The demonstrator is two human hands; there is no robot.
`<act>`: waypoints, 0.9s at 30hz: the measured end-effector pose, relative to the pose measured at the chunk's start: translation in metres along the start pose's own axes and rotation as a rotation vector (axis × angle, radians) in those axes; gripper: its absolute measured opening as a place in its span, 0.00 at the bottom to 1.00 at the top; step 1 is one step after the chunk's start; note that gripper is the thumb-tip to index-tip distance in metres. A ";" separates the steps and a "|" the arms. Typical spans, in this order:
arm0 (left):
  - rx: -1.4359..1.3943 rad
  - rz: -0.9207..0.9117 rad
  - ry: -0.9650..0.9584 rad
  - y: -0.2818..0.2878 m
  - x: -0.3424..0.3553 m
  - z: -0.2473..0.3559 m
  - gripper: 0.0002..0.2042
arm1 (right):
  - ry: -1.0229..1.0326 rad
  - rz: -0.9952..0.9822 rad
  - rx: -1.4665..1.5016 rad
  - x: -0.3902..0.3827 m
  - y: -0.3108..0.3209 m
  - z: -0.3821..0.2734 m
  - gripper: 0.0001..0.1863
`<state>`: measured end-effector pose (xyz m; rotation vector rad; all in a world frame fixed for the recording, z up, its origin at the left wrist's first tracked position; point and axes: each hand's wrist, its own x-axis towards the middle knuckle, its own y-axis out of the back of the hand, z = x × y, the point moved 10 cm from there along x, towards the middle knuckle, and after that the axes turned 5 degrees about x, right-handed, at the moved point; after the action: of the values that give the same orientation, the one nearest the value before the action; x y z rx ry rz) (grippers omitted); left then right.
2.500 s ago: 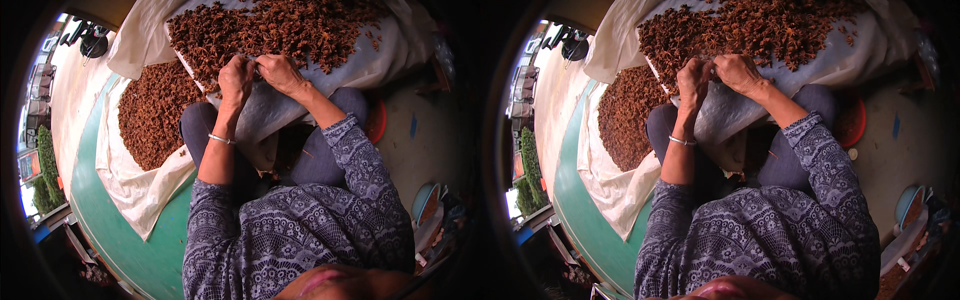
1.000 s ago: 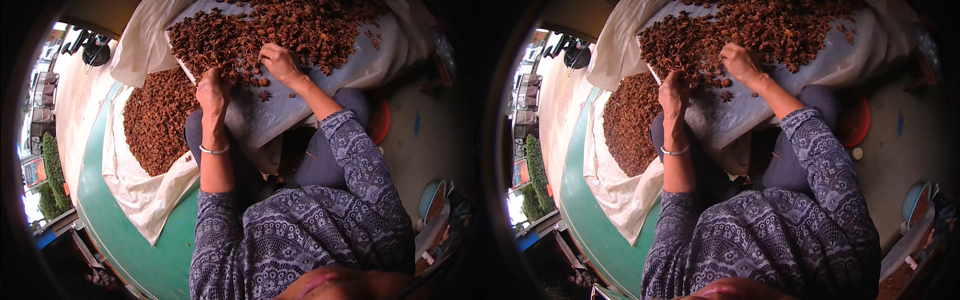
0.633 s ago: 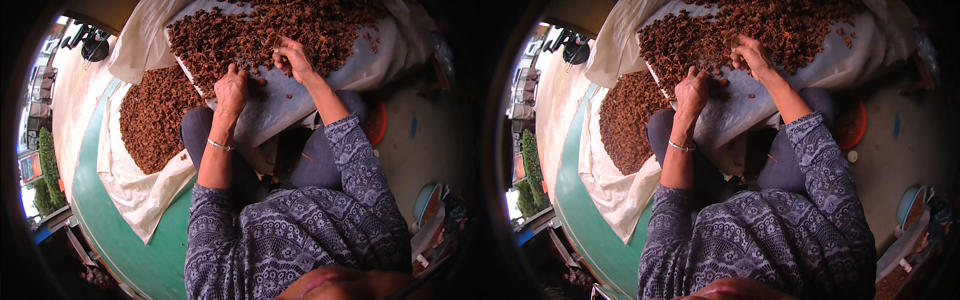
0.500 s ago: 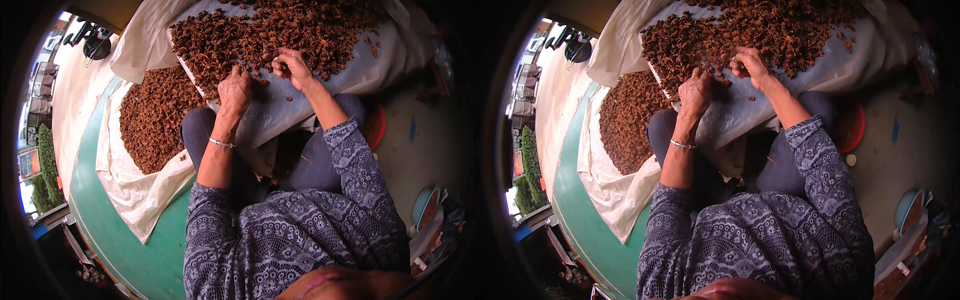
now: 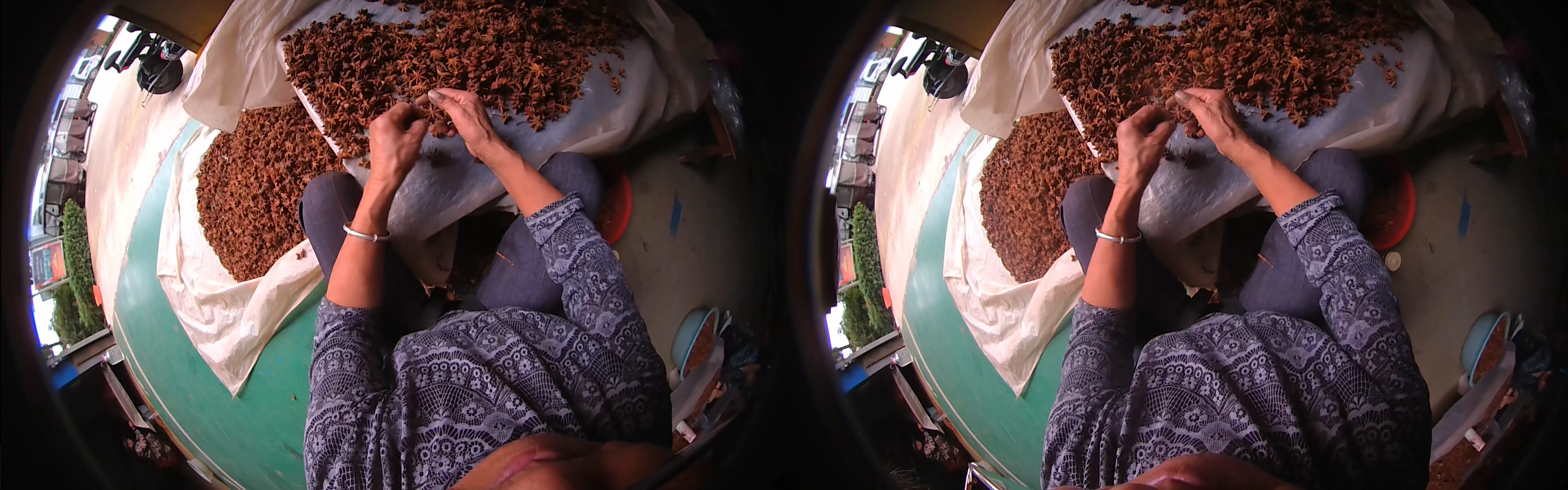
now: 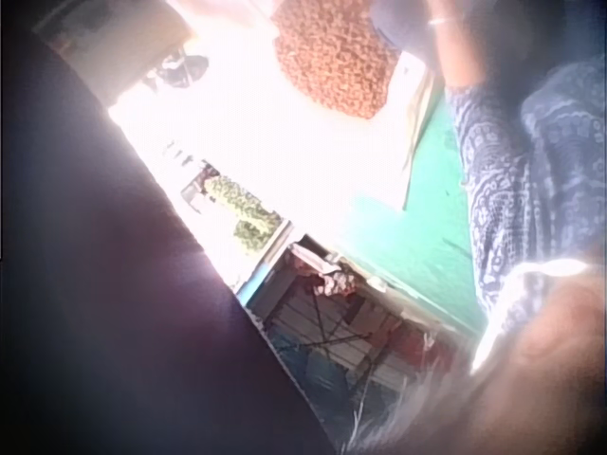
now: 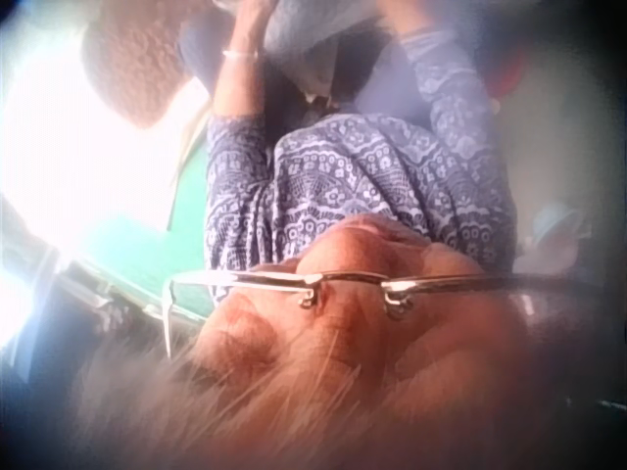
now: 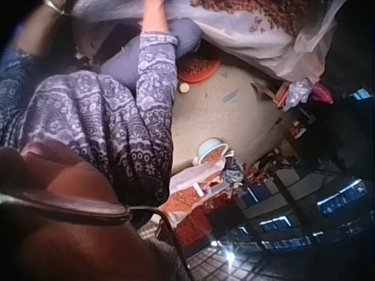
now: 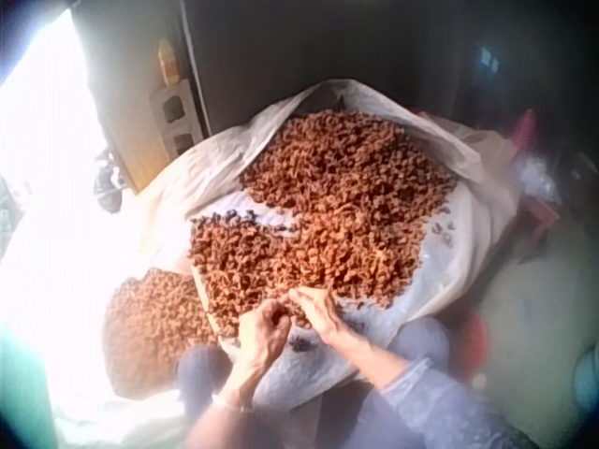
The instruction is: The person sits on the floor and uses both hands to pick up star anise from a large pile on a white sack, removing stems and debris before placing the cleaned pieces into a separate pile.
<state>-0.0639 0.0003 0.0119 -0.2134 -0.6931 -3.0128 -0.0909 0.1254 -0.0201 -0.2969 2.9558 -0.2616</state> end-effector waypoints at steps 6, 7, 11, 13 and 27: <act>0.658 0.208 -0.456 -0.001 -0.017 0.066 0.07 | 0.018 -0.019 -0.150 -0.010 -0.001 -0.013 0.17; 0.650 0.200 -0.496 -0.005 -0.019 0.069 0.07 | 0.016 -0.018 -0.137 -0.012 0.000 -0.015 0.17; 0.611 0.162 -0.520 -0.011 -0.019 0.071 0.07 | 0.344 -0.090 -0.366 0.002 -0.008 -0.018 0.17; 0.538 0.234 -0.449 0.004 -0.014 0.066 0.07 | 0.321 -0.028 -0.336 -0.001 -0.010 -0.027 0.20; -0.398 -0.666 0.057 -0.009 -0.030 0.041 0.10 | 0.358 0.034 -0.455 -0.010 0.013 -0.046 0.15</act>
<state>-0.0296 0.0266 0.0402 0.1248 -0.1573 -3.7518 -0.0921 0.1475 0.0233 -0.2758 3.3434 0.4135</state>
